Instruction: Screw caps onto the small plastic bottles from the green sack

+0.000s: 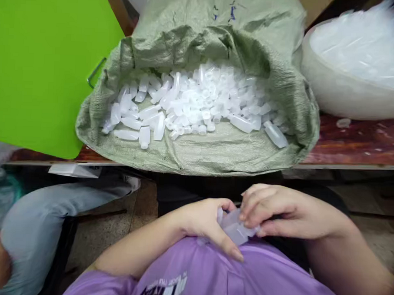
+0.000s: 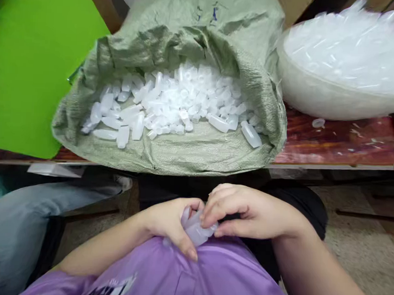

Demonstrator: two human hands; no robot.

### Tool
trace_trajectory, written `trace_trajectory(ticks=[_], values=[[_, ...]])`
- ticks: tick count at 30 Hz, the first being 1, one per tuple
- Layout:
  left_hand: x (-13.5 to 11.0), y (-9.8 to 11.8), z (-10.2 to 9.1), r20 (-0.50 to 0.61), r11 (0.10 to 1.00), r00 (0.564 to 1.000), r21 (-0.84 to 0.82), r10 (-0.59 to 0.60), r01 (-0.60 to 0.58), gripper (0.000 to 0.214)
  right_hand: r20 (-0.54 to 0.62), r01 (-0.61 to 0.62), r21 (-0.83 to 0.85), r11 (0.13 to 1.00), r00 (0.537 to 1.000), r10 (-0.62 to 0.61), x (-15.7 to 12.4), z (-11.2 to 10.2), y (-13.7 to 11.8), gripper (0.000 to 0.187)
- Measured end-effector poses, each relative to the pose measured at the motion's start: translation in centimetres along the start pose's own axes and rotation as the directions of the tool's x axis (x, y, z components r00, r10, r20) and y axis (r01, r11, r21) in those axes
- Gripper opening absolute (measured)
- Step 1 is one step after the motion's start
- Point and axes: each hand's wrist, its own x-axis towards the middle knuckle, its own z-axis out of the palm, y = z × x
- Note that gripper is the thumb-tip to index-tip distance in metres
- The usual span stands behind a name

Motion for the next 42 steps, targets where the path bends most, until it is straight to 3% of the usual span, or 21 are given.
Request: trace_trajectory(ticks=[3,6,8,13,15,18,21,22,24,26,27,29,31,33,35,37,39,42], values=[[0.4,-0.1,-0.1,0.023,0.979,0.999,-0.203,0.036,-0.030,0.059,-0.076,-0.025,-0.153,0.988,0.997,0.013,-0.6,-0.1,-0.2,0.018],[0.7,-0.2,-0.4,0.002,0.949,0.997,-0.307,0.081,-0.076,0.059,-0.138,-0.153,-0.208,0.966,0.982,0.126,-1.4,0.3,-0.4,0.021],[0.8,-0.1,-0.6,-0.017,0.950,0.995,-0.296,0.095,-0.096,0.060,-0.172,-0.251,-0.144,0.957,0.959,0.225,-1.9,0.8,-0.4,0.021],[0.6,0.2,-0.5,-0.080,0.982,0.994,-0.167,0.078,-0.091,0.062,-0.253,-0.345,0.040,0.938,0.905,0.343,-3.2,2.3,0.2,0.017],[0.5,0.4,-0.2,-0.143,0.992,0.986,-0.077,0.091,-0.103,0.062,-0.257,-0.452,0.108,0.886,0.848,0.464,-3.4,2.9,0.5,0.021],[0.2,0.8,0.0,-0.203,0.987,0.966,0.067,0.157,-0.147,0.060,-0.247,-0.594,0.260,0.762,0.722,0.647,-3.1,3.8,1.2,0.031],[0.0,1.3,0.1,-0.246,0.967,0.947,0.198,0.208,-0.161,0.053,-0.338,-0.636,0.224,0.738,0.660,0.671,-2.6,4.1,1.7,0.048],[0.0,1.5,0.1,-0.266,0.958,0.939,0.239,0.219,-0.156,0.051,-0.382,-0.628,0.165,0.761,0.670,0.636,-2.5,4.0,1.8,0.047],[0.0,1.8,0.0,-0.308,0.941,0.922,0.310,0.235,-0.137,0.047,-0.412,-0.557,0.037,0.830,0.748,0.520,-2.4,3.5,1.5,0.038],[0.2,1.9,-0.1,-0.340,0.926,0.910,0.364,0.236,-0.104,0.045,-0.342,-0.475,-0.055,0.878,0.835,0.431,-2.5,2.8,1.1,0.046],[0.3,1.9,-0.2,-0.354,0.916,0.906,0.392,0.233,-0.082,0.043,-0.294,-0.475,-0.089,0.875,0.852,0.433,-2.4,2.6,0.9,0.046],[0.6,1.9,-0.4,-0.374,0.892,0.900,0.450,0.224,-0.035,0.039,-0.261,-0.566,-0.180,0.804,0.816,0.516,-2.3,2.1,0.7,0.037],[1.0,1.8,-0.5,-0.395,0.864,0.890,0.503,0.227,0.003,0.032,-0.324,-0.632,-0.257,0.731,0.769,0.550,-2.0,1.9,0.7,0.043],[1.3,1.8,-0.5,-0.419,0.843,0.875,0.537,0.243,0.023,0.027,-0.361,-0.572,-0.305,0.762,0.810,0.463,-1.8,1.8,0.8,0.047],[1.4,1.8,-0.5,-0.430,0.826,0.868,0.563,0.248,0.043,0.025,-0.323,-0.501,-0.326,0.801,0.856,0.404,-1.7,1.8,0.9,0.047],[1.6,1.8,-0.4,-0.426,0.809,0.870,0.585,0.247,0.057,0.024,-0.269,-0.543,-0.386,0.746,0.840,0.472,-1.7,1.8,0.9,0.032],[1.6,1.8,-0.4,-0.420,0.796,0.869,0.603,0.260,0.053,0.023,-0.289,-0.594,-0.447,0.669,0.804,0.520,-1.7,1.8,1.0,0.034],[1.8,1.4,-0.5,-0.422,0.781,0.857,0.624,0.297,0.036,0.022,-0.299,-0.501,-0.484,0.718,0.865,0.402,-1.7,1.9,1.0,0.036]])
